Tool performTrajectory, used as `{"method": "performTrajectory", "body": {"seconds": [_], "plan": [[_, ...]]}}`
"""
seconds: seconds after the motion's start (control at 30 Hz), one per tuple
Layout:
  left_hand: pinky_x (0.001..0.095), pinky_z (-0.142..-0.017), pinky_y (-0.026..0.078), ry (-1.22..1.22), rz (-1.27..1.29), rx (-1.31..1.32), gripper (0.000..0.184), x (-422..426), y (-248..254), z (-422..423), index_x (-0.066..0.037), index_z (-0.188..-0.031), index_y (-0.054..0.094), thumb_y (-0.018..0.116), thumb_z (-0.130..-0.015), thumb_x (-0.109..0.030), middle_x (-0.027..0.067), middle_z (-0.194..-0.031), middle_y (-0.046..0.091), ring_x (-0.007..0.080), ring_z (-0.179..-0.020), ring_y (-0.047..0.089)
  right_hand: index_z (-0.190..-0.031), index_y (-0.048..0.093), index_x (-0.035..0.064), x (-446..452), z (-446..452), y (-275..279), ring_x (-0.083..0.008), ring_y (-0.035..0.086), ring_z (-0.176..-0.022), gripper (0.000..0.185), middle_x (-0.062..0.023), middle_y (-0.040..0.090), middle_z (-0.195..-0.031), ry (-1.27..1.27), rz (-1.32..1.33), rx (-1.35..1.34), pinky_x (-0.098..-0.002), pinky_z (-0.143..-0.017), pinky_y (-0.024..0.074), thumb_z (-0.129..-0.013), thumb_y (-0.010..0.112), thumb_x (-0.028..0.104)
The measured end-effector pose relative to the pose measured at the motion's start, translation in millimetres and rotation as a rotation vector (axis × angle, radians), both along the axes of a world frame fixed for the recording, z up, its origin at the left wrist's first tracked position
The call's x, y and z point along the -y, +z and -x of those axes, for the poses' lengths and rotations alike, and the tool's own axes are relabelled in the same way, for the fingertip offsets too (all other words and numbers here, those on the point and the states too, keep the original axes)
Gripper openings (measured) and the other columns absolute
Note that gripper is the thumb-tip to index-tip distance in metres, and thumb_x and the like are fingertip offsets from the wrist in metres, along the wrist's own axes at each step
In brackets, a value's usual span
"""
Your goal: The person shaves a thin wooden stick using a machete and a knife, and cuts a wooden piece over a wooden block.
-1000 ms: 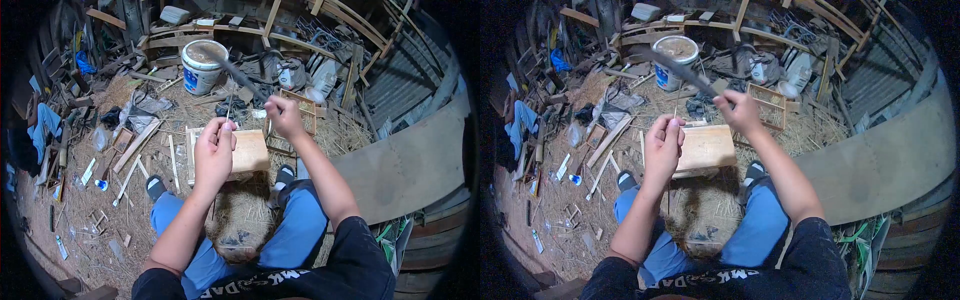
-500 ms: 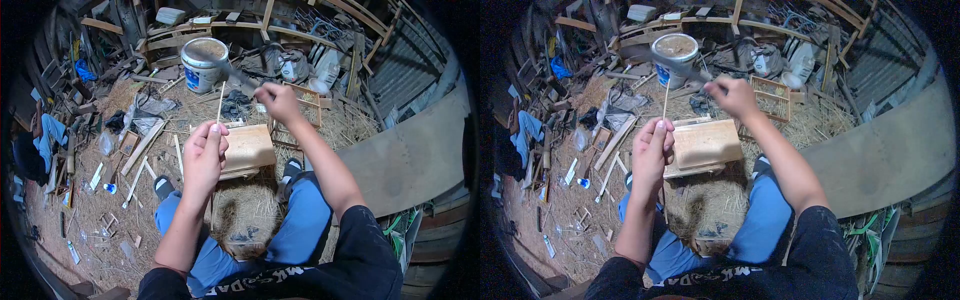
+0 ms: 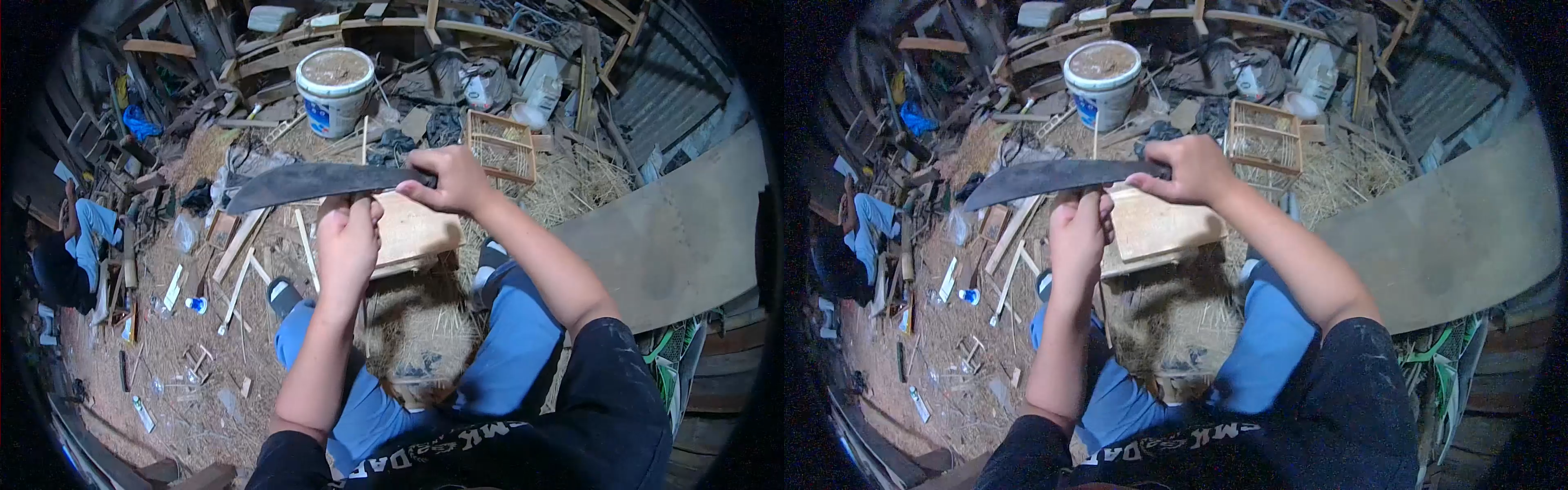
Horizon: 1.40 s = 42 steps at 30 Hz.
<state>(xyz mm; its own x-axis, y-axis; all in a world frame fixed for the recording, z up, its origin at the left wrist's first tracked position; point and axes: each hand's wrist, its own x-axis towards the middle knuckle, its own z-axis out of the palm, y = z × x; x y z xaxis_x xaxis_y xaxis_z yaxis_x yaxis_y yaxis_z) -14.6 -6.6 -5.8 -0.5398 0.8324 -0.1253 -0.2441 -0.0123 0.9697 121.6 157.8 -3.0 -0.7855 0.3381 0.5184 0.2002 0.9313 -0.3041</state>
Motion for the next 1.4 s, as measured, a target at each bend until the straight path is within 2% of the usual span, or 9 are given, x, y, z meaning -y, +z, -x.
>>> {"method": "performTrajectory", "body": {"seconds": [0.13,0.23,0.47,0.53,0.63,0.8,0.93,1.13,1.4], "plan": [[0.0201,-0.041,0.025,-0.093,-0.146,0.083,0.021,4,8,-3,-0.008,-0.097,0.056,0.047,-0.108,-0.023,-0.0075,-0.065,0.046,0.0005,-0.047,0.034,-0.076,0.064,0.0059,-25,-8,-7,-0.0350,0.066,-0.062,0.054,-0.0146,0.064,-0.068,-0.099,-0.034,-0.009,-0.0412,-0.056,0.0493,-0.090,0.063,0.058],[0.0197,-0.041,0.023,-0.162,-0.183,0.138,0.022,15,18,0,-0.008,-0.099,0.057,0.045,-0.109,-0.024,-0.0082,-0.065,0.042,0.0001,-0.048,0.031,-0.085,0.073,0.0032,-57,-14,-12,-0.0291,0.066,-0.062,0.066,-0.0152,0.063,-0.063,-0.491,0.283,-0.087,-0.0391,-0.058,0.0481,-0.096,0.051,0.064],[0.0202,-0.043,0.024,-0.213,-0.132,0.137,0.023,14,11,13,-0.005,-0.107,0.057,0.045,-0.109,-0.024,-0.0073,-0.065,0.041,0.0009,-0.050,0.031,-0.089,0.072,0.0025,-42,-20,-19,-0.0259,0.067,-0.067,0.053,-0.0150,0.066,-0.069,-0.179,0.266,-0.218,-0.0379,-0.063,0.0483,-0.097,0.056,0.053],[0.0207,-0.043,0.025,-0.168,-0.113,0.129,0.021,13,12,9,-0.004,-0.108,0.057,0.046,-0.108,-0.023,-0.0071,-0.065,0.042,0.0017,-0.050,0.032,-0.077,0.058,0.0035,-22,-12,-13,-0.0213,0.053,-0.055,0.058,-0.0058,0.054,-0.061,-0.147,0.236,-0.165,-0.0338,-0.055,0.0411,-0.096,0.056,0.058],[0.0204,-0.044,0.025,-0.048,0.079,0.167,0.017,10,10,5,-0.007,-0.107,0.054,0.047,-0.107,-0.022,-0.0076,-0.065,0.041,0.0026,-0.049,0.033,-0.079,0.060,0.0050,-6,-2,-11,-0.0368,0.063,-0.063,0.058,-0.0144,0.060,-0.067,0.020,0.017,0.031,-0.0421,-0.054,0.0452,-0.085,0.066,0.063],[0.0212,-0.041,0.022,-0.124,-0.037,0.181,0.013,14,15,12,-0.010,-0.101,0.052,0.048,-0.107,-0.022,-0.0077,-0.064,0.040,0.0021,-0.047,0.031,-0.081,0.063,0.0039,-11,4,-14,-0.0360,0.064,-0.064,0.057,-0.0152,0.060,-0.067,0.048,-0.068,0.034,-0.0405,-0.055,0.0460,-0.086,0.067,0.061],[0.0203,-0.039,0.019,-0.311,-0.207,0.352,0.013,16,8,26,-0.012,-0.100,0.052,0.045,-0.108,-0.020,-0.0077,-0.064,0.037,0.0017,-0.045,0.026,-0.086,0.068,0.0014,-42,1,-15,-0.0304,0.061,-0.063,0.061,-0.0158,0.062,-0.068,-0.484,0.305,-0.050,-0.0411,-0.062,0.0472,-0.097,0.054,0.060],[0.0209,-0.038,0.019,-0.308,-0.191,0.438,0.014,19,2,30,-0.012,-0.099,0.053,0.045,-0.107,-0.020,-0.0079,-0.063,0.036,0.0022,-0.045,0.026,-0.092,0.077,0.0094,-21,-18,-12,-0.0333,0.068,-0.067,0.057,-0.0150,0.069,-0.072,-0.297,0.195,-0.060,-0.0414,-0.061,0.0504,-0.093,0.057,0.063],[0.0226,-0.038,0.017,-0.299,-0.147,0.520,0.015,28,4,27,-0.009,-0.092,0.050,0.042,-0.104,-0.012,-0.0082,-0.061,0.029,0.0035,-0.044,0.023,-0.072,0.054,0.0044,14,3,-5,-0.0391,0.063,-0.064,0.059,-0.0163,0.058,-0.064,-0.001,-0.115,0.084,-0.0438,-0.056,0.0466,-0.092,0.058,0.060]]}}
